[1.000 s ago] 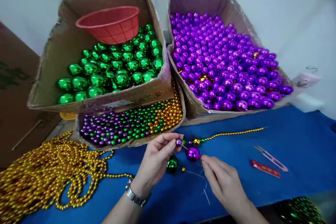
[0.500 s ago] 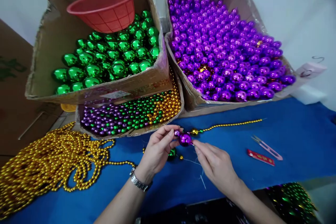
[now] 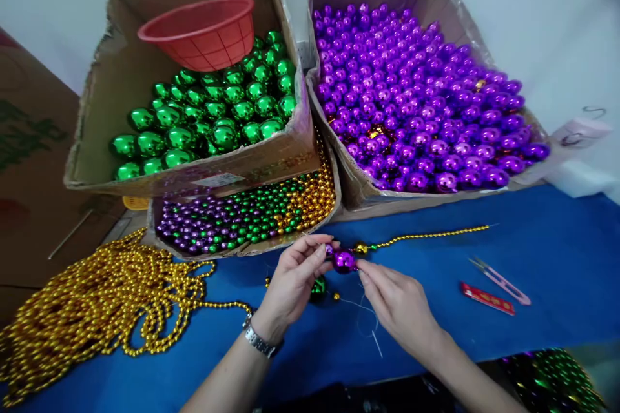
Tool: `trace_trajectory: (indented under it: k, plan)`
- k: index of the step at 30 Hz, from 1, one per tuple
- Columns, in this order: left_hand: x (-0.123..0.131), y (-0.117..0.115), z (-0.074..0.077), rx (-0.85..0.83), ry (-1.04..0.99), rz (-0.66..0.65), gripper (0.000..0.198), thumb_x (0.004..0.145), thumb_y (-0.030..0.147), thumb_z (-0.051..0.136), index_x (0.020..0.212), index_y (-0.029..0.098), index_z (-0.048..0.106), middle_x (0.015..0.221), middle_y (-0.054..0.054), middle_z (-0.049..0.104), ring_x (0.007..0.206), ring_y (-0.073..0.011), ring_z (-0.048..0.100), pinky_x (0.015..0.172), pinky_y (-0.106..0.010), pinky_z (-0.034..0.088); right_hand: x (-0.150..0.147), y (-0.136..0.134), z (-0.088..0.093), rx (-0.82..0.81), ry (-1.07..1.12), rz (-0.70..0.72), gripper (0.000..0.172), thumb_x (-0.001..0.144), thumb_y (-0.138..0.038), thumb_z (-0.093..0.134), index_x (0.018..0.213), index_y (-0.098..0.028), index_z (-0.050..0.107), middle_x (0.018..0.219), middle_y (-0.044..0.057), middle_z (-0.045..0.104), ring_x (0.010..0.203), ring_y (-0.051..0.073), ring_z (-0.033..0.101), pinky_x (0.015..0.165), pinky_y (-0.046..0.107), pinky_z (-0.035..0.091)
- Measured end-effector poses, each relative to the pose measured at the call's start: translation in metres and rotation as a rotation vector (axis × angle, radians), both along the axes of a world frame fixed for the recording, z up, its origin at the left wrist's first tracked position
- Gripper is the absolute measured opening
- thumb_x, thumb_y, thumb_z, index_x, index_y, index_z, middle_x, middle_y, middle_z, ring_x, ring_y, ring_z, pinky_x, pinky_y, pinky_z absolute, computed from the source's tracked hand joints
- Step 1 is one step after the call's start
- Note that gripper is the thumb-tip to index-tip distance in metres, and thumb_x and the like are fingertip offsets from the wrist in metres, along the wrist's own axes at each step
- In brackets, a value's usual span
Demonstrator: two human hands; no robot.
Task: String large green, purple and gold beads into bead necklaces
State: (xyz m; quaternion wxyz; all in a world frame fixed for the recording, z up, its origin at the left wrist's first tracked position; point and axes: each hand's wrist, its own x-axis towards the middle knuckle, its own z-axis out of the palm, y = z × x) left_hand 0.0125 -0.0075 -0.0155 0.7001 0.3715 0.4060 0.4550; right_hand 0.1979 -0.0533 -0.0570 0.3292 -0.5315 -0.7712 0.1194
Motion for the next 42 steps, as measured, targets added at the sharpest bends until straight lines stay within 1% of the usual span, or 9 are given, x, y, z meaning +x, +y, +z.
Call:
trace_trajectory:
  k: [6, 14, 17, 20, 23, 27, 31, 37, 42]
  plan:
    - [-0.002, 0.007, 0.003, 0.028, -0.008, 0.029, 0.018, 0.085, 0.021, 0.061, 0.102, 0.016, 0.064, 0.101, -0.008, 0.067, 0.096, -0.018, 0.061, 0.081, -0.028, 0.052, 0.005, -0.003, -0.003, -0.033, 0.009, -0.009, 0.028, 0.096, -0.02, 0.04, 0.114, -0.017, 0.062, 0.101, 0.008, 0.07, 0.088, 0.02, 0.067, 0.08, 0.03, 0.052]
    - [-0.039, 0.034, 0.027, 0.264, 0.127, 0.273, 0.023, 0.083, 0.024, 0.064, 0.104, 0.018, 0.063, 0.102, -0.007, 0.065, 0.086, -0.0158, 0.064, 0.077, -0.027, 0.053, 0.014, -0.01, -0.006, -0.081, 0.121, 0.008, 0.031, 0.097, -0.02, 0.039, 0.12, -0.018, 0.058, 0.102, 0.008, 0.069, 0.087, 0.02, 0.066, 0.076, 0.03, 0.052]
    - [-0.056, 0.043, 0.028, 0.359, 0.356, 0.298, 0.026, 0.08, 0.027, 0.067, 0.104, 0.018, 0.064, 0.1, -0.006, 0.067, 0.083, -0.0148, 0.064, 0.075, -0.025, 0.051, 0.014, -0.012, -0.001, -0.173, 0.23, 0.013, 0.025, 0.098, -0.025, 0.037, 0.107, -0.02, 0.06, 0.083, 0.004, 0.067, 0.07, 0.016, 0.063, 0.062, 0.026, 0.048]
    - [-0.071, 0.055, 0.021, 0.434, 0.663, 0.235, 0.027, 0.078, 0.03, 0.068, 0.101, 0.017, 0.067, 0.088, -0.005, 0.07, 0.077, -0.017, 0.063, 0.069, -0.024, 0.049, 0.013, -0.014, 0.002, -0.248, 0.288, 0.013, 0.025, 0.099, -0.028, 0.035, 0.091, -0.022, 0.058, 0.063, -0.001, 0.055, 0.052, 0.013, 0.051, 0.05, 0.025, 0.037]
    - [-0.082, 0.07, 0.015, 0.585, 1.003, 0.129, 0.022, 0.082, 0.029, 0.061, 0.1, 0.018, 0.068, 0.086, -0.006, 0.07, 0.075, -0.0195, 0.063, 0.068, -0.027, 0.048, 0.013, -0.015, 0.002, -0.245, 0.336, 0.019, 0.02, 0.099, -0.027, 0.037, 0.096, -0.023, 0.056, 0.066, -0.002, 0.056, 0.054, 0.013, 0.051, 0.052, 0.024, 0.036]
    - [-0.082, 0.084, 0.012, 0.807, 1.392, 0.056, 0.025, 0.086, 0.021, 0.048, 0.1, 0.019, 0.068, 0.112, -0.011, 0.063, 0.098, -0.0263, 0.059, 0.086, -0.035, 0.044, 0.014, -0.016, -0.001, -0.219, 0.372, 0.022, 0.019, 0.098, -0.025, 0.038, 0.105, -0.024, 0.056, 0.073, -0.001, 0.058, 0.059, 0.012, 0.055, 0.056, 0.023, 0.039]
    - [-0.069, 0.088, 0.01, 0.799, 1.589, -0.063, 0.026, 0.086, 0.022, 0.046, 0.103, 0.022, 0.067, 0.116, -0.011, 0.06, 0.104, -0.0287, 0.054, 0.082, -0.036, 0.044, 0.015, -0.016, -0.003, -0.191, 0.379, 0.019, 0.019, 0.098, -0.025, 0.04, 0.107, -0.024, 0.057, 0.076, -0.001, 0.06, 0.062, 0.012, 0.057, 0.058, 0.022, 0.041]
    - [-0.058, 0.103, 0.001, 0.722, 1.486, -0.244, 0.009, 0.075, 0.02, 0.06, 0.075, 0.022, 0.068, 0.075, -0.007, 0.067, 0.079, -0.0251, 0.061, 0.071, -0.032, 0.043, 0.016, -0.016, 0.002, -0.203, 0.355, -0.009, 0.019, 0.098, -0.025, 0.039, 0.102, -0.024, 0.059, 0.076, 0.0, 0.06, 0.064, 0.014, 0.057, 0.059, 0.024, 0.04]
    - [-0.054, 0.104, 0.01, 0.701, 1.295, -0.171, 0.013, 0.08, 0.026, 0.059, 0.086, 0.021, 0.069, 0.088, -0.007, 0.07, 0.082, -0.024, 0.063, 0.076, -0.032, 0.045, 0.018, -0.019, 0.003, -0.227, 0.367, -0.027, 0.02, 0.098, -0.024, 0.04, 0.103, -0.024, 0.059, 0.074, -0.002, 0.059, 0.06, 0.013, 0.055, 0.058, 0.024, 0.04]
